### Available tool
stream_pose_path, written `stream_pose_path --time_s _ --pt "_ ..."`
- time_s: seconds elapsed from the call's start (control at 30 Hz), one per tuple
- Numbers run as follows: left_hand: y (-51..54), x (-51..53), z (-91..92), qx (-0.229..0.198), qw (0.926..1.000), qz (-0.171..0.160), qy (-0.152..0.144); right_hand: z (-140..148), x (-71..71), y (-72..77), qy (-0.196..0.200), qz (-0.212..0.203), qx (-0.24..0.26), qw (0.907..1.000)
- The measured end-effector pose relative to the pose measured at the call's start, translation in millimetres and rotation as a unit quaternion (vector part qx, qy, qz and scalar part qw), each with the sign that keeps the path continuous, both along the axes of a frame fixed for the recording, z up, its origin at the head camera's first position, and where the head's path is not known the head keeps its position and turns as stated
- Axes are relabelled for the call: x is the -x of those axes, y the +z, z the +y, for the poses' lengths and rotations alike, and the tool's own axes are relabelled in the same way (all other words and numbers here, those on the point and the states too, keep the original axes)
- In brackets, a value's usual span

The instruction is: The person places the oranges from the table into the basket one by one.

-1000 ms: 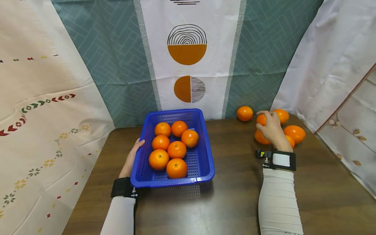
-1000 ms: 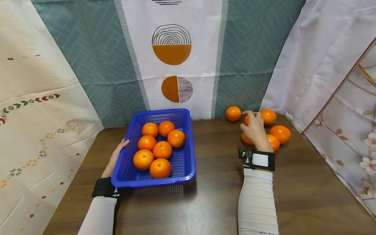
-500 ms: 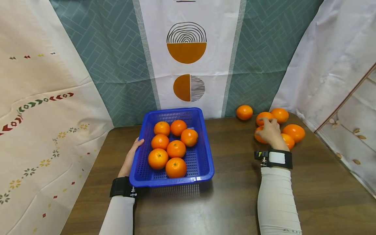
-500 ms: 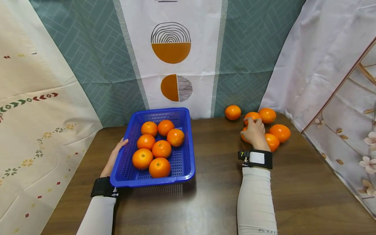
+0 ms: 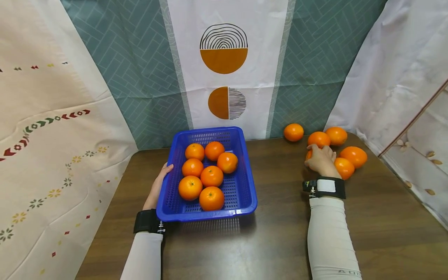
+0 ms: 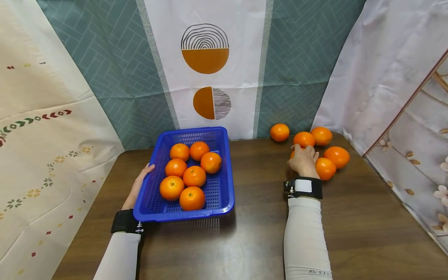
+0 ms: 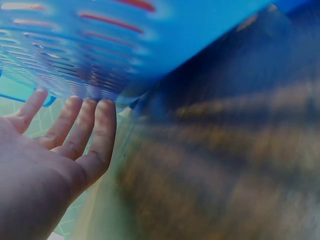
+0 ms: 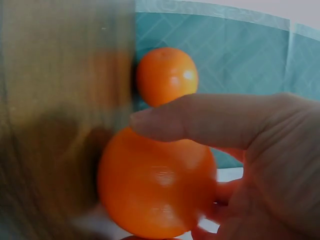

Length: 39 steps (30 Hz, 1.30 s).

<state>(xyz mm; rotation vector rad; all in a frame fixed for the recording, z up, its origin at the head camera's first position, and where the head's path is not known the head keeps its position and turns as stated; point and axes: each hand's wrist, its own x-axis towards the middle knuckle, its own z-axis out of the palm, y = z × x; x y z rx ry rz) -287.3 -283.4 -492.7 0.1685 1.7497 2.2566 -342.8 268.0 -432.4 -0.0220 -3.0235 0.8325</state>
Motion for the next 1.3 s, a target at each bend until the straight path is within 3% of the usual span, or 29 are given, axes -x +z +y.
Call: stream_pose_path --time_s 0.07,0.13,0.37,0.67,0.9,1.1,1.3 --pt "29.8 -20.3 17.0 0.011 0.9995 -0.021 0.020 -0.3 1.7 -3.3 -0.003 -0.001 -0.009 1.0000" --pt "41.3 -27.7 22.1 0.011 0.9994 -0.025 0.020 -2.2 2.4 -5.8 -0.002 0.003 -0.014 0.9999" --pt "28.2 -20.4 15.5 0.016 0.9998 -0.010 0.012 -11.8 4.5 -13.2 0.021 0.040 -0.016 0.9989" --pt "32.7 -22.3 17.4 0.000 0.9993 -0.032 0.022 -11.8 10.2 -23.6 -0.001 0.061 -0.022 0.9979" --pt "34.2 -22.4 18.9 0.000 0.9988 -0.043 0.025 -14.6 10.9 -23.3 -0.011 0.066 -0.026 0.9974" --pt "35.9 -23.6 19.2 0.008 0.9990 -0.037 0.023 -14.4 11.4 -21.7 0.000 0.055 -0.017 0.9984" --pt "35.0 -23.1 18.3 0.010 0.9990 -0.035 0.026 -21.0 13.9 -13.8 0.041 0.036 0.023 0.9982"
